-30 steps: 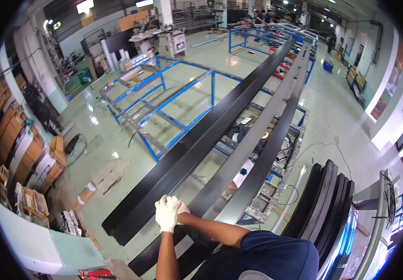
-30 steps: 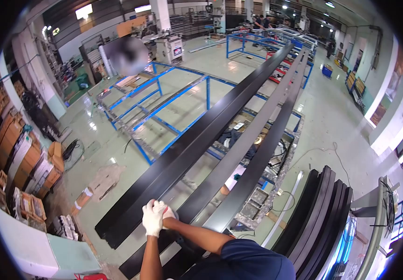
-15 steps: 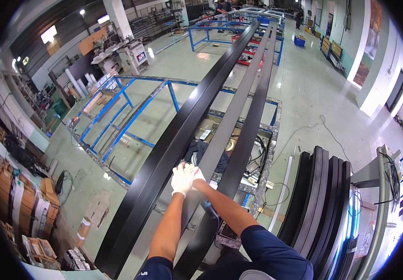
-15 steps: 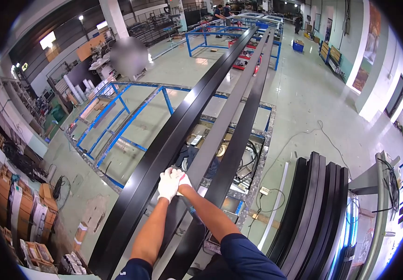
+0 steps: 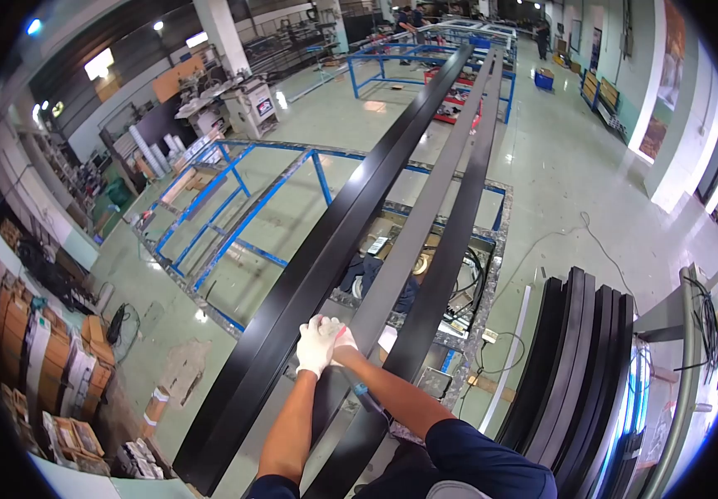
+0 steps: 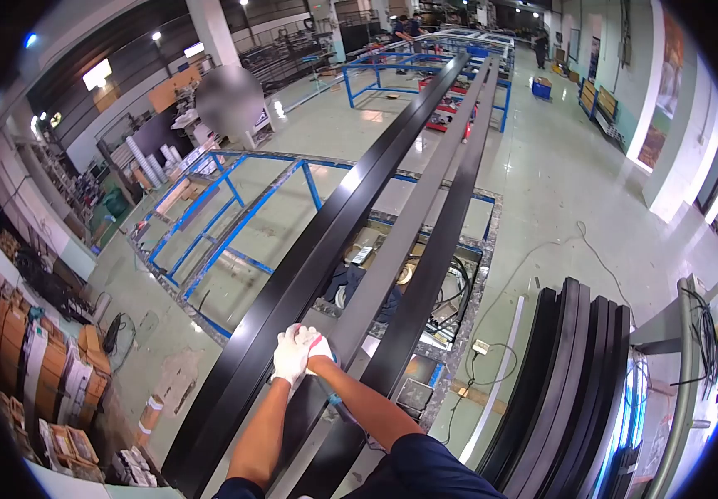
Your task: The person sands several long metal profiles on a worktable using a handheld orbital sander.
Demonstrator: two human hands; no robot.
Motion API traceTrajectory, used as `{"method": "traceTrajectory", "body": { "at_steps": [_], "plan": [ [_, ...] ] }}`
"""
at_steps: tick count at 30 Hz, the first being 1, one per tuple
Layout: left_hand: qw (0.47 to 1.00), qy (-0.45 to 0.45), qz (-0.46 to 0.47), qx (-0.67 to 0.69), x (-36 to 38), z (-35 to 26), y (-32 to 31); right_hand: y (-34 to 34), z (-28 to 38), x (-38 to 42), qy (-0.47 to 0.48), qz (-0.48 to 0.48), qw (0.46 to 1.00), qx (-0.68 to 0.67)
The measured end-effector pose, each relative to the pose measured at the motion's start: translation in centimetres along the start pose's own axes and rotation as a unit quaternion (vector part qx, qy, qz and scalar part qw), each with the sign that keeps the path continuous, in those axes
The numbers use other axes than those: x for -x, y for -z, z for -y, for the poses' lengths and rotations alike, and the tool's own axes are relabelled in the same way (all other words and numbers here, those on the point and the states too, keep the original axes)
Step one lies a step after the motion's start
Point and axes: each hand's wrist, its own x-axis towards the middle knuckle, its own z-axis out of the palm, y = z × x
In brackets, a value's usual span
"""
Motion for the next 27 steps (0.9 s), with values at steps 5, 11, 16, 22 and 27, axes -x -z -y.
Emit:
{"method": "traceTrajectory", "body": {
  "at_steps": [5,11,16,22,27],
  "plan": [
    [0.999,0.014,-0.03,0.006,8.9,6.6,4.8,-2.9,9.9,4.6,0.051,0.031,0.998,0.004],
    [0.993,0.077,-0.088,0.028,22.6,17.9,10.3,-9.1,25.0,12.7,0.12,0.024,0.992,-0.032],
    [0.976,0.159,-0.142,0.041,35.0,25.4,15.5,-14.6,37.4,19.5,0.193,0.062,0.978,-0.056],
    [0.945,0.239,-0.209,0.074,46.5,32.7,19.5,-20.0,48.6,27.0,0.302,0.121,0.944,-0.064],
    [0.93,0.256,-0.255,0.069,51.7,37.5,20.6,-22.0,53.6,30.3,0.371,0.16,0.912,-0.076]
  ]
}}
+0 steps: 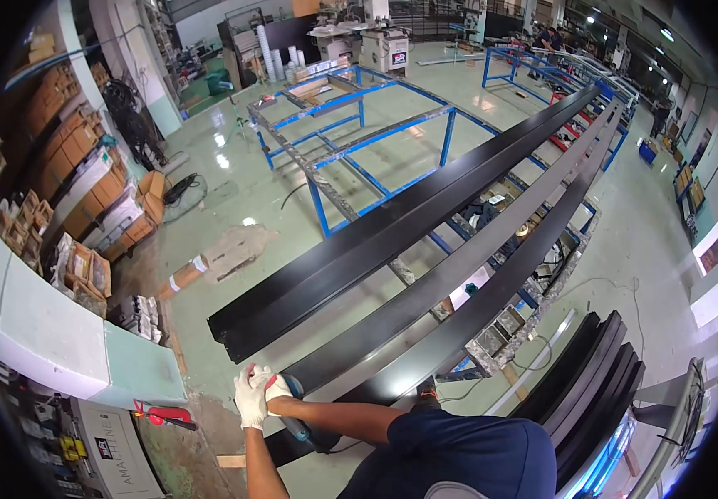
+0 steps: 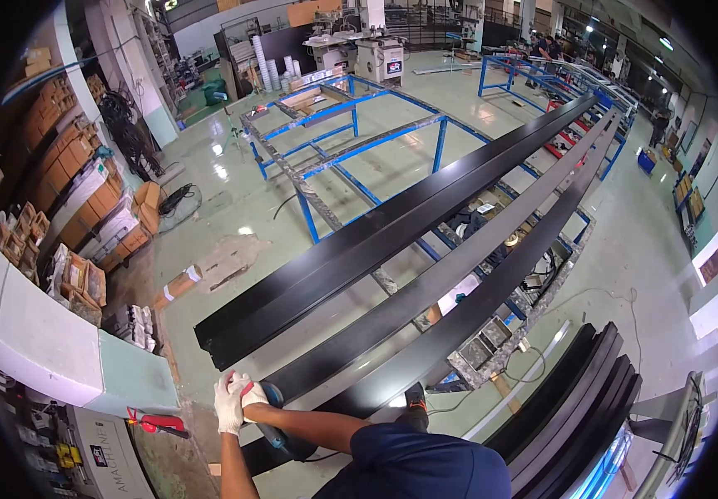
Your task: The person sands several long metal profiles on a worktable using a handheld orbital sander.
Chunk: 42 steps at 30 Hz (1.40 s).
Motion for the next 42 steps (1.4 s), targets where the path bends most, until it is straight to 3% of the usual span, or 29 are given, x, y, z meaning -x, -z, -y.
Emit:
{"method": "traceTrajectory", "body": {
  "at_steps": [6,9,10,12,18,22,25,27,28,30,34,36,42],
  "plan": [
    [1.0,0.014,-0.013,0.009,-0.7,-1.6,-2.0,1.6,-2.2,0.1,-0.017,-0.006,1.0,0.02],
    [1.0,0.028,0.001,0.015,-1.1,-6.5,-5.1,4.3,-5.6,1.0,-0.143,-0.074,0.976,0.148],
    [1.0,0.015,0.006,0.019,-1.6,-7.8,-6.7,7.6,-7.8,2.5,-0.084,-0.016,0.995,-0.049],
    [0.999,-0.012,0.017,0.027,-2.6,-10.7,-10.3,8.3,-12.2,3.1,-0.075,-0.022,0.996,0.046],
    [0.994,-0.062,0.091,-0.001,-5.1,-25.8,-21.7,17.4,-27.2,9.4,-0.155,-0.043,0.985,0.059],
    [0.98,-0.138,0.146,-0.012,-6.9,-35.9,-31.8,23.9,-38.2,15.5,-0.268,-0.133,0.954,0.03],
    [0.947,-0.265,0.182,-0.022,-8.6,-42.2,-41.1,28.1,-47.3,20.3,-0.306,-0.124,0.942,0.063],
    [0.944,-0.247,0.216,0.007,-8.2,-48.0,-44.9,30.9,-52.1,23.7,-0.355,-0.174,0.916,0.062],
    [0.925,-0.303,0.23,0.002,-8.6,-50.0,-47.3,31.9,-54.3,25.4,-0.362,-0.206,0.906,0.078],
    [0.916,-0.3,0.264,-0.038,-8.4,-55.2,-50.0,32.9,-59.4,27.8,-0.381,-0.257,0.884,0.086],
    [0.896,-0.334,0.29,-0.045,-9.8,-59.2,-54.8,37.4,-63.7,30.1,-0.415,-0.211,0.878,0.11],
    [0.912,-0.288,0.292,-0.035,-9.9,-60.6,-55.7,37.9,-64.9,30.2,-0.424,-0.221,0.871,0.109],
    [0.912,-0.268,0.307,-0.04,-10.4,-58.3,-53.2,36.8,-62.0,28.5,-0.426,-0.215,0.876,0.077]
  ]
}}
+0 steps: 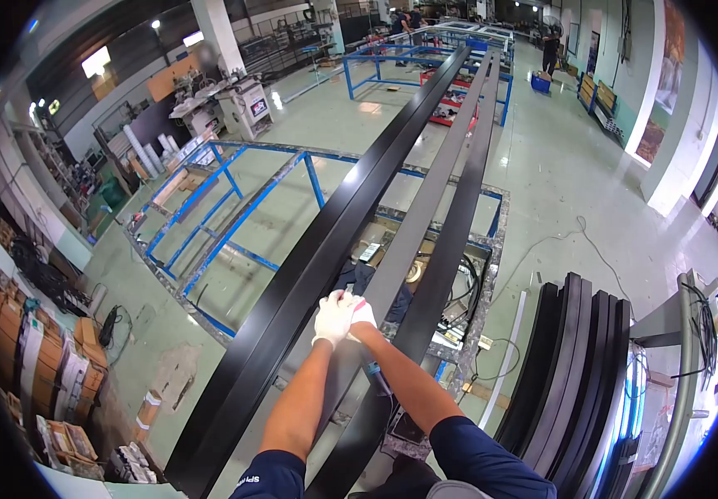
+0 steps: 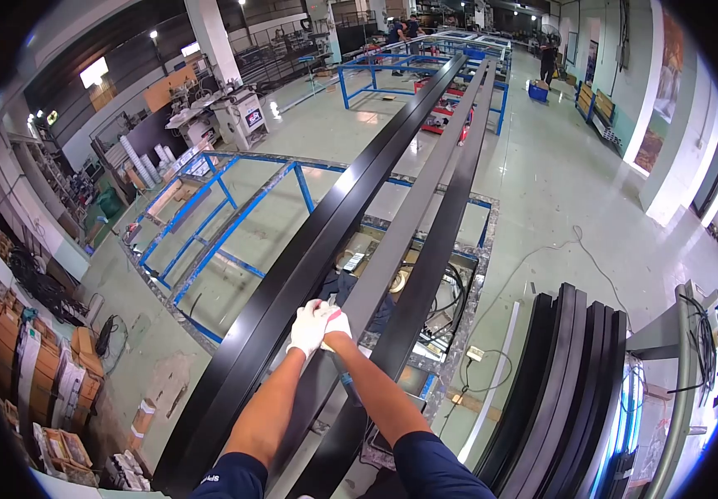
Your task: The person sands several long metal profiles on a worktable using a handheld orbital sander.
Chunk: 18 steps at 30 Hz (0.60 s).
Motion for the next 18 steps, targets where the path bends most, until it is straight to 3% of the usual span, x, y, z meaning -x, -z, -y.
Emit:
{"method": "traceTrajectory", "body": {
  "at_steps": [3,8,9,14,17,18],
  "plan": [
    [1.0,0.0,-0.007,-0.001,3.4,2.7,1.7,-3.2,3.1,1.8,-0.004,-0.01,0.999,-0.032],
    [0.998,0.038,-0.037,0.016,11.6,8.6,5.7,-5.2,12.2,7.1,0.04,0.053,0.998,-0.01],
    [0.998,0.047,-0.042,0.018,13.7,9.8,6.8,-5.0,14.4,8.8,0.093,0.064,0.992,0.048],
    [0.993,0.077,-0.086,0.015,25.9,17.5,12.3,-9.8,26.2,16.2,0.122,0.071,0.99,-0.005],
    [0.993,0.014,-0.119,-0.023,34.7,24.7,14.4,-14.8,33.0,22.0,0.188,0.058,0.98,-0.015],
    [0.99,0.064,-0.124,-0.012,37.2,25.2,15.4,-17.4,35.2,23.8,0.21,0.039,0.977,-0.009]
  ]
}}
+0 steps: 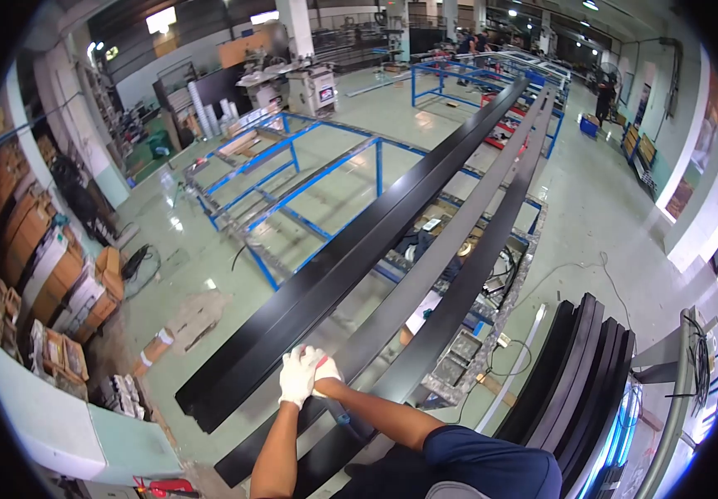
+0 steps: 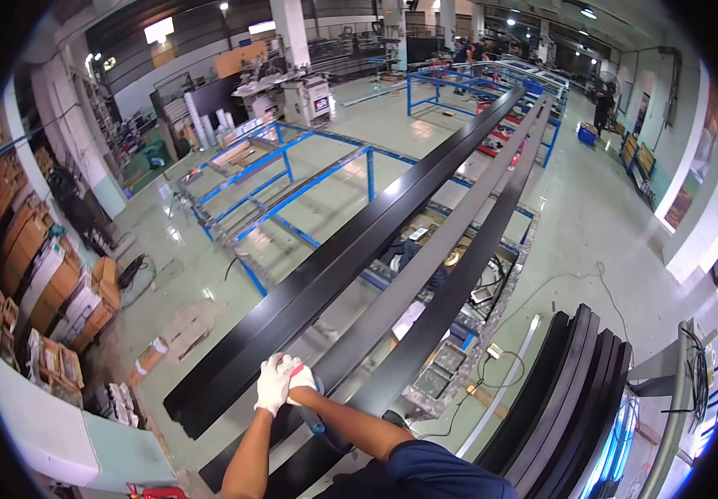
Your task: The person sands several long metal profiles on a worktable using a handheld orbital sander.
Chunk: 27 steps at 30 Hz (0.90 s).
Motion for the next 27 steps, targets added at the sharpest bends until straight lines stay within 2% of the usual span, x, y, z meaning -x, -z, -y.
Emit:
{"method": "traceTrajectory", "body": {
  "at_steps": [1,2,4,6,12,15,19,22,23,27],
  "plan": [
    [0.999,0.051,-0.004,0.005,2.1,0.9,1.5,1.5,3.2,1.5,0.004,0.021,1.0,-0.016],
    [0.999,0.012,-0.028,-0.018,3.5,6.1,0.6,3.2,6.4,3.1,0.007,0.043,0.999,-0.031],
    [0.992,0.107,-0.05,0.033,8.9,5.1,4.9,-1.1,11.0,4.2,0.025,0.054,0.998,-0.034],
    [0.99,0.103,-0.081,0.051,12.8,7.8,6.7,-1.7,15.2,5.7,0.064,0.087,0.994,-0.034],
    [0.98,0.145,-0.135,0.029,20.2,14.5,10.6,-9.0,24.2,7.8,0.142,0.095,0.984,-0.046],
    [0.968,0.188,-0.16,0.036,21.8,16.7,12.4,-8.9,28.4,7.3,0.164,0.141,0.976,-0.037],
    [0.953,0.237,-0.175,0.075,21.9,17.4,14.0,-10.0,29.5,6.5,0.192,0.15,0.966,-0.09],
    [0.951,0.236,-0.183,0.08,19.9,15.9,13.7,-9.5,28.3,5.3,0.146,0.16,0.973,-0.084],
    [0.95,0.242,-0.175,0.089,19.1,15.1,13.3,-9.0,27.3,4.6,0.123,0.172,0.973,-0.091],
    [0.966,0.204,-0.147,0.066,14.2,11.0,10.2,-8.6,20.6,2.7,0.132,0.146,0.979,-0.054]
  ]
}}
